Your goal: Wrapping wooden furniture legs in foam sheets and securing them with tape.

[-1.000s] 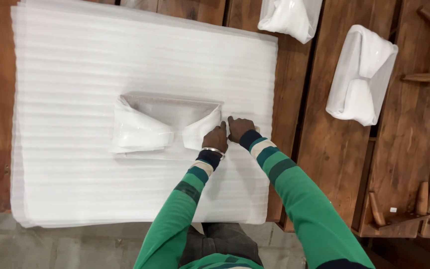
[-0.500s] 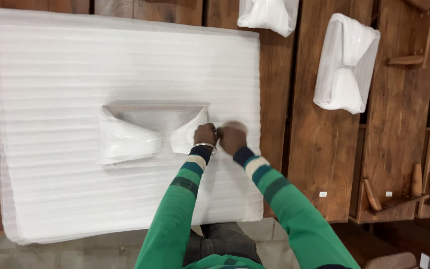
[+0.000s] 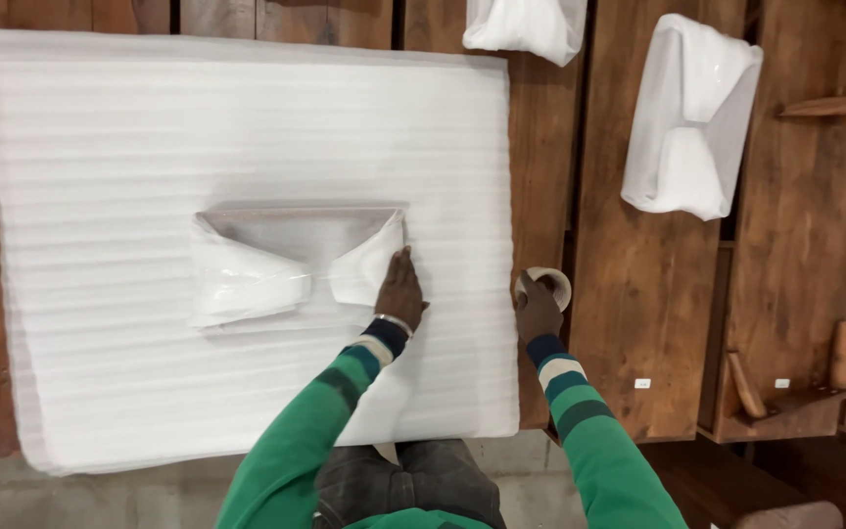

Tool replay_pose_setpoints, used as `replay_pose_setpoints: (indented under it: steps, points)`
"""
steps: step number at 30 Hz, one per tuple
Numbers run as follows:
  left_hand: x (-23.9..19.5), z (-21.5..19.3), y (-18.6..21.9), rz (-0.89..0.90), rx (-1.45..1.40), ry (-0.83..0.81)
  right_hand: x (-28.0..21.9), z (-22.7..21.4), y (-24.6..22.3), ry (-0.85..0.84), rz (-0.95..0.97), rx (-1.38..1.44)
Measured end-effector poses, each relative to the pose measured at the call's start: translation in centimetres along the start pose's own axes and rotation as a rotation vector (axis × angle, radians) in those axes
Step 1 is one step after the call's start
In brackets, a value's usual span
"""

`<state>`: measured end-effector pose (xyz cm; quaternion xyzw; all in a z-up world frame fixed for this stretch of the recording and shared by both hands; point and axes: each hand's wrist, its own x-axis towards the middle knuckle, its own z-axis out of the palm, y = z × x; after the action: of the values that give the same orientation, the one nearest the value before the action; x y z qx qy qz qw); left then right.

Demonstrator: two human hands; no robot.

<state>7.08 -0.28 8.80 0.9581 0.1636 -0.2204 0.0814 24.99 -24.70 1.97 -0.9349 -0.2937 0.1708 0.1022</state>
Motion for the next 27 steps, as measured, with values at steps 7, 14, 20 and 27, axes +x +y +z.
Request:
replay_pose_setpoints:
  steps: [7,14,20,27]
  points:
    - [1.6,4.0,1.4,0.009,-0.032,-0.129,-1.1,-7.4,-7.6,-0.193,0.278,-0.117]
    - [-8.6,7.9,-12.8,-0.547,-0.563,0.939,0.0,2.7,-12.2,0.092,-0.109,0.532]
    - [-13.1,14.2,-26.2,-1.002,-0.989,0.89,2.3,6.0,-21.9,-0.445,0.143,1.043]
    - [-16.7,10.1,-30.5,-0.923,-1.382,0.555,1.4,5.3,-21.4,-0.755,0.513,1.3]
